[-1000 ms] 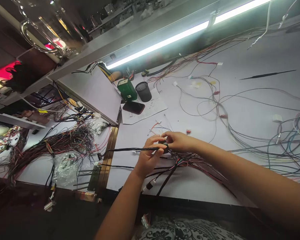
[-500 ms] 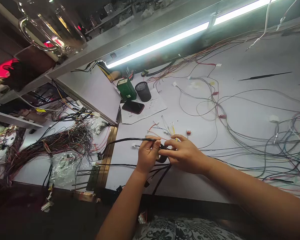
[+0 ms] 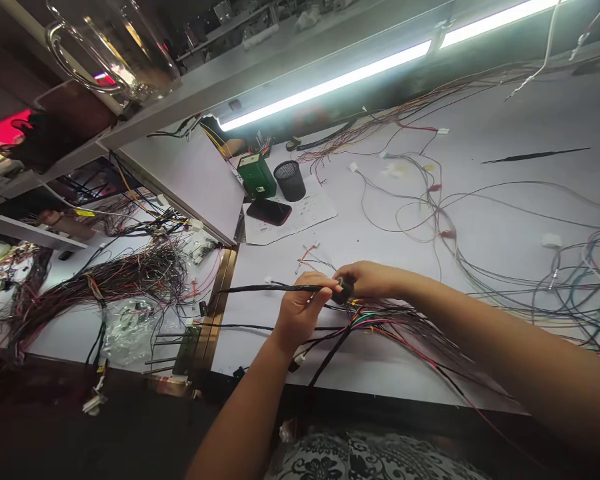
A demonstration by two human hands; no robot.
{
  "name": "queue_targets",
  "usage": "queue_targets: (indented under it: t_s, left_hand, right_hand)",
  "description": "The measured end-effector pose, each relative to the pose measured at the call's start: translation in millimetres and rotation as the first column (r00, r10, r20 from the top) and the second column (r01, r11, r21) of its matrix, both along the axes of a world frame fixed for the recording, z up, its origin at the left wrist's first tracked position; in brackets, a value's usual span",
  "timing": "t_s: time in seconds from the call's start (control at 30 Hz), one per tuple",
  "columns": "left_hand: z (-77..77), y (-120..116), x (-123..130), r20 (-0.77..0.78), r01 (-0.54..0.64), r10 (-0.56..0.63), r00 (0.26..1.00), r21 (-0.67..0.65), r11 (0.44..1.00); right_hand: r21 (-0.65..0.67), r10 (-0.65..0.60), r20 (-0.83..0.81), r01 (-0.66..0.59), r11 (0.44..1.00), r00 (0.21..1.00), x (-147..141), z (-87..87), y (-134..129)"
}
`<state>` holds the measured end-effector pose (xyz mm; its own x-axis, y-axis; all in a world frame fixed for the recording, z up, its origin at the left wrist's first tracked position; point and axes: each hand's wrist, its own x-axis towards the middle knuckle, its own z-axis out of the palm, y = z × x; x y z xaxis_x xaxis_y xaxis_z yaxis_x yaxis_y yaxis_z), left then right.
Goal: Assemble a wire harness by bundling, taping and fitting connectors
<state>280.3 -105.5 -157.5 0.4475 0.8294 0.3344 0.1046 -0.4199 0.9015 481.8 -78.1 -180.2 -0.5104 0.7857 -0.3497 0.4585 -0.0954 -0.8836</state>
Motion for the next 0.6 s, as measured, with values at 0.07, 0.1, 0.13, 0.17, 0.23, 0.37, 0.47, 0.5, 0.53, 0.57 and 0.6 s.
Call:
queue_targets:
  t_s: [0.07, 0.1, 0.13, 0.17, 0.23, 0.37, 0.47, 0.5, 0.53, 0.57, 0.6]
  left_hand:
    - [-0.6, 9.2, 2.5, -0.051, 0.056, -0.055, 0.997, 0.023, 0.998]
    - [-2.0, 13.1, 3.9, -0.087, 0.072, -0.070, 0.994, 0.021, 0.997]
    - [-4.1, 16.2, 5.5, -0.125, 0.073, -0.071, 0.990, 0.014, 0.997]
    - [-6.6, 18.4, 7.1, -0.158, 0.061, -0.059, 0.986, 0.005, 0.998]
    - [-11.9, 20.6, 10.3, -0.205, 0.007, -0.009, 0.979, -0.012, 1.000]
    - [-17.1, 23.1, 15.3, -0.221, -0.061, 0.049, 0.974, -0.047, 0.997]
    - [-15.2, 27.6, 15.9, -0.208, 0.018, -0.053, 0.977, -0.166, 0.986]
    - [-14.0, 28.9, 15.6, -0.187, 0.066, -0.107, 0.976, -0.210, 0.975]
    - [-12.7, 29.8, 15.1, -0.166, 0.121, -0.163, 0.973, -0.238, 0.964]
    - [-11.4, 30.1, 14.7, -0.155, 0.178, -0.220, 0.963, -0.244, 0.953]
    - [-10.1, 29.9, 14.5, -0.166, 0.227, -0.269, 0.949, -0.236, 0.945]
  right_hand:
    - [0.063, 0.004, 0.022, -0.005, 0.998, 1.000, -10.7, 3.4, 7.5]
    - [0.091, -0.014, 0.015, 0.013, 0.996, 1.000, -13.7, 4.2, 8.1]
    - [0.110, -0.031, 0.007, 0.030, 0.993, 0.999, -14.6, 4.7, 6.4]
    - [0.117, -0.047, 0.003, 0.046, 0.992, 0.999, -13.4, 5.2, 2.8]
    - [0.083, -0.076, -0.043, 0.079, 0.993, 0.996, -6.6, 7.4, -8.9]
    - [0.085, -0.109, -0.175, 0.125, 0.989, 0.979, 4.8, 17.5, -36.0]
    - [0.184, -0.166, -0.075, 0.178, 0.967, 0.983, 1.3, 22.0, -46.6]
    - [0.195, -0.194, -0.056, 0.201, 0.960, 0.979, -0.8, 21.6, -48.0]
    - [0.194, -0.224, -0.051, 0.230, 0.954, 0.973, -2.9, 20.2, -48.8]
    - [0.193, -0.252, -0.053, 0.257, 0.947, 0.966, -4.7, 18.0, -49.3]
    - [0.197, -0.279, -0.052, 0.283, 0.939, 0.959, -6.2, 15.1, -49.8]
